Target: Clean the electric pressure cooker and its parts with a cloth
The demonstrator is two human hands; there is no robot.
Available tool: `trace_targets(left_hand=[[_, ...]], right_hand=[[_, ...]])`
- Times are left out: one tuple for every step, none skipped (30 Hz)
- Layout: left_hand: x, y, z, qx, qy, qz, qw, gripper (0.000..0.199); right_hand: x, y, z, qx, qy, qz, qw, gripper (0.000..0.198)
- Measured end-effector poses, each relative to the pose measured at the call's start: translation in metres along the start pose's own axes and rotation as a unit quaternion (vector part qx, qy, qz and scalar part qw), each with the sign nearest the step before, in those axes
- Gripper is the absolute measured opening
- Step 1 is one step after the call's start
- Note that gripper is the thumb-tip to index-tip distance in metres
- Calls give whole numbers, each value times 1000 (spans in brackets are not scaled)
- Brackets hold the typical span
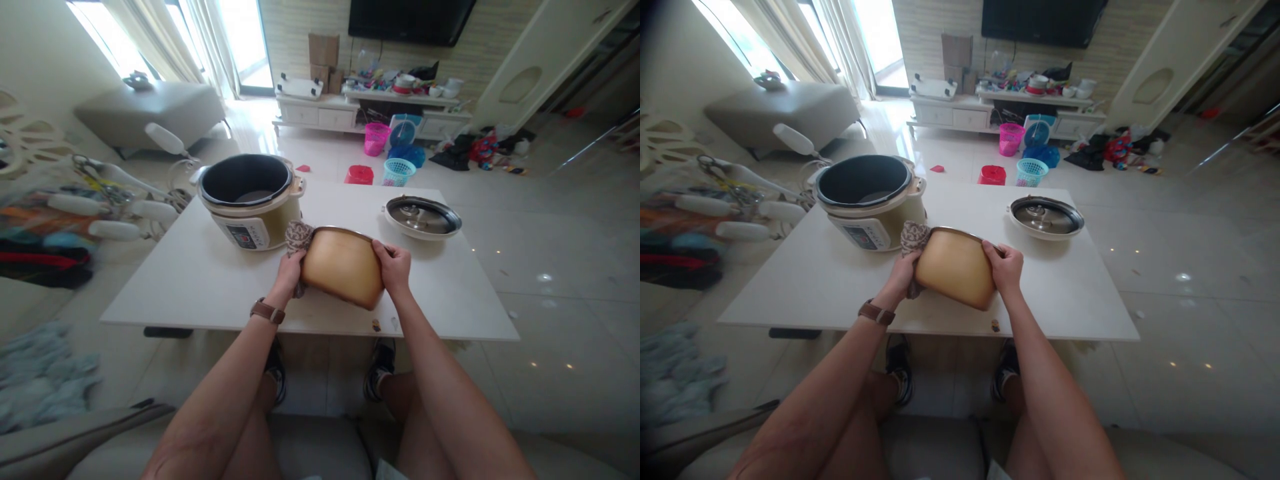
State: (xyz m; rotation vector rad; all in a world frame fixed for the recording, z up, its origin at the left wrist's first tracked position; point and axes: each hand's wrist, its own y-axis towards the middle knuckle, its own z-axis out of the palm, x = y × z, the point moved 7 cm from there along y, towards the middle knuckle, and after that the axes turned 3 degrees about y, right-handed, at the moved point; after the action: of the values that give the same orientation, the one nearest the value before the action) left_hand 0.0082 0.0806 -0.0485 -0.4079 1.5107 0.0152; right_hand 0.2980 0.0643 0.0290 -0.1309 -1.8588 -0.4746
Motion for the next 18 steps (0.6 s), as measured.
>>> trace_targets(left_hand=[[5, 2, 1, -1, -17, -21, 1000, 44], [7, 4, 1, -8, -29, -28, 999, 45], [6, 4, 0, -18, -34, -21, 999, 45], [2, 3, 0, -28, -31, -1, 999, 45], [-4, 1, 0, -35, -22, 28, 999, 45], [-12, -3, 0, -40, -7, 62, 997, 44], [-20, -8, 1, -40, 13, 98, 994, 43], [-29, -15, 2, -39, 37, 136, 989, 42], [-38, -22, 4, -37, 66, 174, 982, 40], [-47, -31, 5, -36, 97, 215, 971, 40], [-56, -40, 8, -32, 128, 259, 957, 39], [-64, -49, 11, -20, 159, 305, 939, 40], [-71, -57, 16, -3, 188, 349, 918, 42], [-76, -63, 20, 18, 211, 384, 899, 45], [-79, -67, 24, 37, 228, 408, 883, 47], [-80, -68, 26, 49, 237, 420, 875, 49], [-80, -67, 26, 52, 237, 421, 874, 50], [-78, -63, 25, 46, 229, 411, 881, 51]], right_hand=[[-1, 0, -1, 0, 4, -1, 1000, 68], [-2, 0, -1, 0, 7, 1, 1000, 68], [-3, 0, -2, -2, 9, 3, 1000, 68], [-4, -1, -2, -3, 10, 7, 1000, 68], [-4, -1, -2, -5, 11, 11, 1000, 69], [-5, -1, -2, -6, 13, 15, 1000, 70], [-5, -1, -1, -6, 15, 17, 1000, 70], [-6, -1, -1, -7, 17, 19, 1000, 70], [-6, -1, 0, -9, 17, 21, 1000, 71], [-7, -1, 0, -10, 15, 23, 1000, 71], [-8, -1, 1, -12, 14, 26, 1000, 71], [-9, -1, 1, -14, 13, 28, 999, 71], [-11, -2, 2, -15, 14, 29, 999, 71], [-12, -2, 2, -15, 17, 30, 999, 71], [-14, -2, 2, -16, 22, 30, 999, 71], [-16, -1, 2, -16, 27, 29, 999, 71], [-17, -1, 1, -15, 31, 29, 999, 71], [-19, -1, 1, -15, 34, 29, 999, 71]])
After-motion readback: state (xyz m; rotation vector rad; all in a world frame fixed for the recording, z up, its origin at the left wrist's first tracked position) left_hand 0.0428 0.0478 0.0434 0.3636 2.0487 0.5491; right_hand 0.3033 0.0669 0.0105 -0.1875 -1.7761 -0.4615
